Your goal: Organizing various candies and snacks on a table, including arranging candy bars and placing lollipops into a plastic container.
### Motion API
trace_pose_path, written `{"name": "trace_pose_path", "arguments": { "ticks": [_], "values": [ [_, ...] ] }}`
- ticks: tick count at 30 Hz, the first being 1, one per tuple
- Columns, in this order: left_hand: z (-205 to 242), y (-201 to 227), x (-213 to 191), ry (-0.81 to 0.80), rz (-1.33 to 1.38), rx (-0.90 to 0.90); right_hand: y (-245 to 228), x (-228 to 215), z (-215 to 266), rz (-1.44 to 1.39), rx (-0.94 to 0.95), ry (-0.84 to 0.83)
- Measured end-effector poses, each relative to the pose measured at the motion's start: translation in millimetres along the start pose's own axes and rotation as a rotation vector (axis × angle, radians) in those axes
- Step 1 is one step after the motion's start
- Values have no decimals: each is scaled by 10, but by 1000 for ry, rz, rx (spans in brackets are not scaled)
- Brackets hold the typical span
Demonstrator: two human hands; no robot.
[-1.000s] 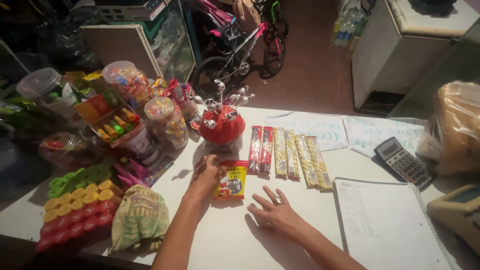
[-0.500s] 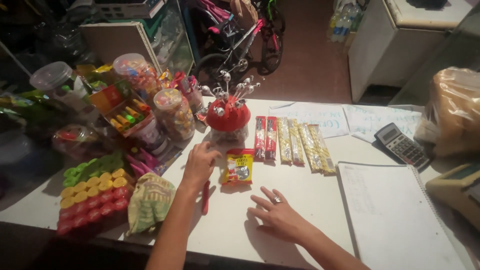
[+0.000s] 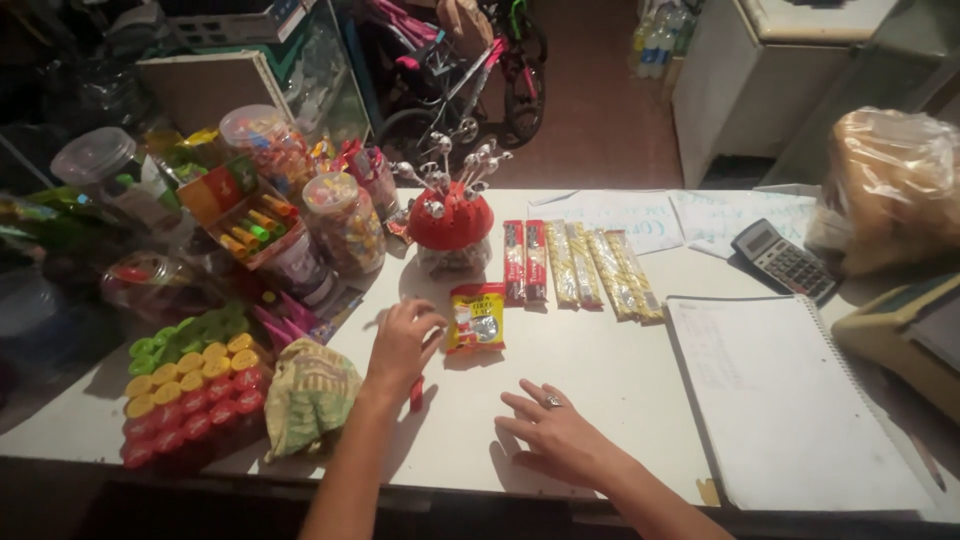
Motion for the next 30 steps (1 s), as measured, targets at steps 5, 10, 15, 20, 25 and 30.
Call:
{"name": "trace_pose_path", "arguments": {
  "ticks": [5, 10, 15, 20, 25, 30],
  "values": [
    [77, 96, 34, 41, 61, 27, 60, -201, 50, -13, 58, 23],
    [139, 111, 47, 24, 37, -21, 354, -209, 65, 8, 91, 42],
    [172, 5, 104, 57, 38, -48, 722, -267, -14, 13, 91, 140],
    [33, -208, 209, -77, 74, -110, 912, -513, -86, -32, 251, 230],
    [-297, -390, 462, -154, 160, -102, 1413, -589, -189, -33, 533, 260],
    [-430, -328, 600, -412, 151, -153, 1466, -757, -469, -4, 424, 404]
  ]
}}
Point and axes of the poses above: each hand's wrist, its own z-axis away from the middle knuckle, its own x-axis out of the palm, y = z × x, the point moved 9 cm from there along -z, towards the middle knuckle, and after that the axes turned 4 degrees about -z, right-handed, at the moved point
